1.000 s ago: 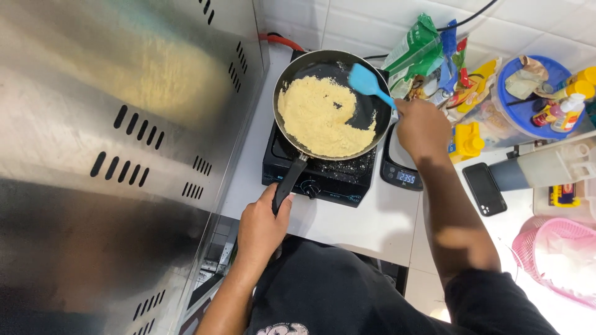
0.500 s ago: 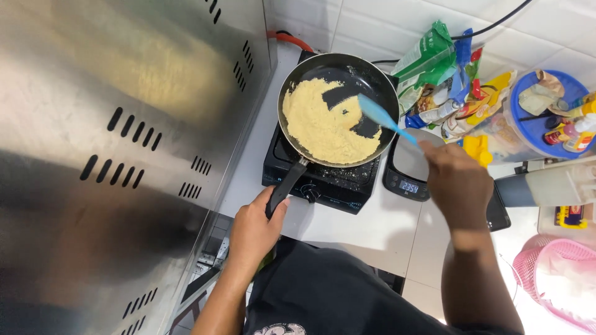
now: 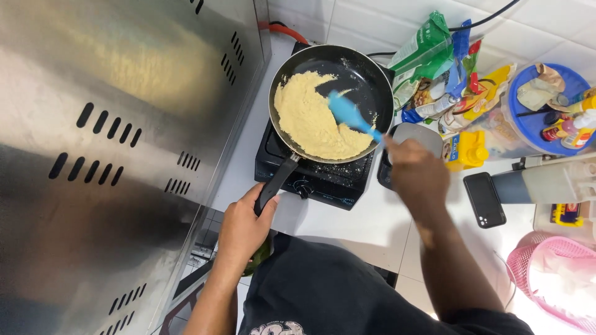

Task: Toasting milk powder in a frying pan on a portable stove while stirring continuously with a spatula to prevent burning.

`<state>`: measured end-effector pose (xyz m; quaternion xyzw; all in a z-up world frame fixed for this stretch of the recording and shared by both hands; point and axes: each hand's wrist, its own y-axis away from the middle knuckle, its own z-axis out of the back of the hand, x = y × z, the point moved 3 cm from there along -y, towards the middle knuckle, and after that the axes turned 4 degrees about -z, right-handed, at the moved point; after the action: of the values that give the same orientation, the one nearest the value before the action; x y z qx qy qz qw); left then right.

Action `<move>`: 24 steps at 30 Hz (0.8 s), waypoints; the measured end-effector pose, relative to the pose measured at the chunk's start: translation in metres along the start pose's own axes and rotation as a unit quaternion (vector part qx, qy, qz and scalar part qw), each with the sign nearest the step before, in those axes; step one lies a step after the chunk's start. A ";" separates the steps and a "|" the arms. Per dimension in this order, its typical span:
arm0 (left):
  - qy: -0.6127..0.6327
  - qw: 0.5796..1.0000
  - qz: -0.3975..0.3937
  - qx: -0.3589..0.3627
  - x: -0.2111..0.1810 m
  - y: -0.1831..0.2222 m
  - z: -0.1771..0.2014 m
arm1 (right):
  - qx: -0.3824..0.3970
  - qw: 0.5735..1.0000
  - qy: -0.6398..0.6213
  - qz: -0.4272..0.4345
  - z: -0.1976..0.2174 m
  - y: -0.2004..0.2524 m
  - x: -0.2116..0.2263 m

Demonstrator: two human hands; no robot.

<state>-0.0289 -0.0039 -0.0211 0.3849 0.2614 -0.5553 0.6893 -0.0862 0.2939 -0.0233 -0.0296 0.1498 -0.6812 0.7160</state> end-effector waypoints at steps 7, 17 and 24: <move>-0.008 1.000 -0.010 -0.007 0.001 0.000 -0.001 | -0.068 0.997 0.025 -0.032 -0.031 0.004 -0.018; -0.009 1.000 -0.005 0.007 0.003 0.002 0.000 | 0.223 0.943 -0.104 -0.225 -0.014 -0.044 -0.020; -0.027 1.000 -0.011 0.011 0.002 0.002 0.001 | 0.087 0.974 -0.192 -0.081 -0.034 -0.046 0.010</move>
<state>-0.0268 -0.0053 -0.0219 0.3743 0.2409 -0.5759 0.6857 -0.1391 0.2864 -0.0458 -0.1093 -0.0528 -0.7287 0.6740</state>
